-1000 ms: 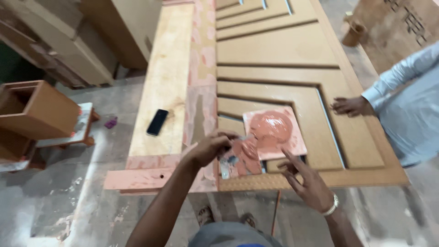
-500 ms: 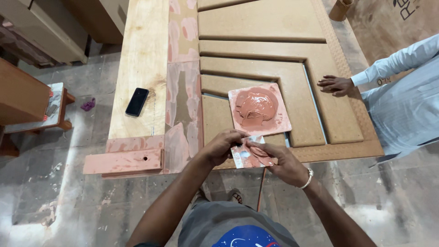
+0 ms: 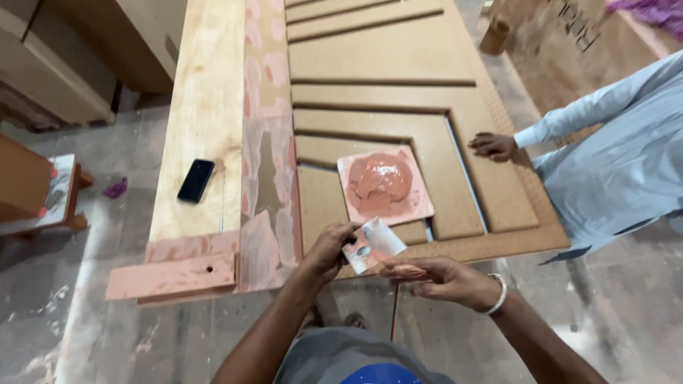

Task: The person uses a putty knife to scoop pink wood filler from a container and applies it to the seams and joints of a wooden furniture frame. They repeatedly smooth the filler into the gaps between the frame pieces.

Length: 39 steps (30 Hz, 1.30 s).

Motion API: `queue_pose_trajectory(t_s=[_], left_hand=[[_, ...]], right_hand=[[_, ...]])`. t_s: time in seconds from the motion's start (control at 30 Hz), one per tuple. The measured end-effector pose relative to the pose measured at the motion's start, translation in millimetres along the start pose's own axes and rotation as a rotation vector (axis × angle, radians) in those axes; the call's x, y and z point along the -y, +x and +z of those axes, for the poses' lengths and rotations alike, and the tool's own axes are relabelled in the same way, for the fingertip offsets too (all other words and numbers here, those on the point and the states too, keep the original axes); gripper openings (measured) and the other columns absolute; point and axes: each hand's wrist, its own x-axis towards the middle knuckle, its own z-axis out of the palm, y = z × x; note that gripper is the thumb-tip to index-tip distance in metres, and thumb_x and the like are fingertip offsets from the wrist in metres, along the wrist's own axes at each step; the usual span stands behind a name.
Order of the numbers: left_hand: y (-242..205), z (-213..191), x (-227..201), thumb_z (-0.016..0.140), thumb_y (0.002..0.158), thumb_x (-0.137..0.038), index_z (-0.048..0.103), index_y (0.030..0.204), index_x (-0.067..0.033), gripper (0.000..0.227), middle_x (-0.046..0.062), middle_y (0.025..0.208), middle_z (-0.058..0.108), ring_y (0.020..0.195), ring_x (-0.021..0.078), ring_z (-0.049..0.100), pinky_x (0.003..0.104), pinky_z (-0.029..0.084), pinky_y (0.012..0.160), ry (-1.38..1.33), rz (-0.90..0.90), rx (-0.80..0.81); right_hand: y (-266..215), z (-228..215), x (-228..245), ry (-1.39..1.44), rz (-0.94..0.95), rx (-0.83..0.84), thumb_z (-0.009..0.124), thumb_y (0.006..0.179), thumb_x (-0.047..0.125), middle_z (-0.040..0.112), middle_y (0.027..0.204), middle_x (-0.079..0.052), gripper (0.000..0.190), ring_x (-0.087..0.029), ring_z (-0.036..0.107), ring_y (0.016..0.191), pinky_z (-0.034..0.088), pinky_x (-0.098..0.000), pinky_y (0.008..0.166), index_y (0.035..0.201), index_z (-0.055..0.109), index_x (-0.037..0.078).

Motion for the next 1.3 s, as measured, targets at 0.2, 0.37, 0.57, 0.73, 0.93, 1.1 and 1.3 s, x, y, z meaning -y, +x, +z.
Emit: queue_pose_trajectory(t_s=[0.2,0.37,0.57,0.73,0.93,1.1,1.3], left_hand=[[-9.0,16.2,-1.9,0.063,0.092,-0.025,0.069,0.115,-0.0024,0.033,0.007,0.09,0.065,0.077,0.0152,0.065,0.032,0.061,0.069,0.097,-0.159,0.111],[-9.1,46.0,-2.6,0.064,0.084,-0.017,0.071,0.118,-0.0007,0.039,0.009,0.1,0.07,0.085,0.0163,0.067,0.031,0.06,0.077,0.01,-0.137,0.306],[2.4,43.7,-8.2,0.064,0.084,-0.009,0.068,0.112,0.0006,0.03,0.009,0.094,0.07,0.083,0.0188,0.069,0.035,0.061,0.076,-0.092,-0.145,0.238],[7.8,54.6,-16.3,0.06,0.08,-0.009,0.07,0.113,0.0039,0.037,0.013,0.1,0.074,0.088,0.0216,0.072,0.035,0.062,0.083,-0.117,-0.218,0.388],[17.5,63.5,-3.7,0.062,0.084,-0.007,0.066,0.119,0.0027,0.036,0.013,0.104,0.073,0.094,0.0217,0.071,0.036,0.06,0.086,-0.067,-0.159,0.458],[21.2,49.3,-20.9,0.059,0.081,-0.01,0.066,0.117,0.0,0.039,0.013,0.102,0.074,0.092,0.0215,0.073,0.035,0.062,0.083,-0.065,-0.158,0.196],[40.5,30.8,15.6,0.062,0.086,-0.01,0.07,0.119,0.0058,0.038,0.013,0.108,0.073,0.094,0.0178,0.07,0.029,0.059,0.084,0.043,-0.162,0.405]], right_hand=[[-16.6,-4.8,38.6,-0.499,-0.137,-0.118,0.06,0.09,-0.004,0.04,0.155,-0.007,0.088,-0.021,0.068,0.111,0.06,-0.037,0.092,0.165,0.019,0.019],[0.3,21.4,18.6,-0.909,-0.106,-0.366,0.056,0.081,-0.009,0.071,0.11,-0.018,0.101,-0.035,0.067,0.088,0.056,-0.0434,0.084,0.166,0.014,0.025],[-37.3,6.8,28.0,-1.178,-0.277,-0.399,0.059,0.083,-0.002,0.074,0.123,-0.009,0.084,-0.032,0.072,0.097,0.056,-0.0453,0.079,0.16,0.033,0.024],[-61.9,-1.9,31.8,-1.133,-0.024,-0.359,0.063,0.096,0.011,0.073,0.119,-0.003,0.074,-0.024,0.072,0.105,0.056,-0.0383,0.089,0.161,0.036,0.033],[-24.1,6.2,-15.1,-0.099,-0.275,-0.217,0.065,0.093,-0.01,0.061,0.142,-0.009,0.096,-0.017,0.064,0.111,0.055,-0.0339,0.097,0.164,0.009,0.021],[-25.6,-1.7,-24.9,-0.055,-0.336,-0.159,0.059,0.092,-0.013,0.053,0.145,-0.005,0.088,-0.019,0.069,0.103,0.061,-0.0333,0.091,0.163,0.016,0.017],[0.1,2.8,-15.4,-0.719,0.043,-0.616,0.07,0.088,0.006,0.07,0.108,-0.008,0.09,-0.025,0.069,0.089,0.057,-0.0384,0.081,0.164,0.023,0.022]])
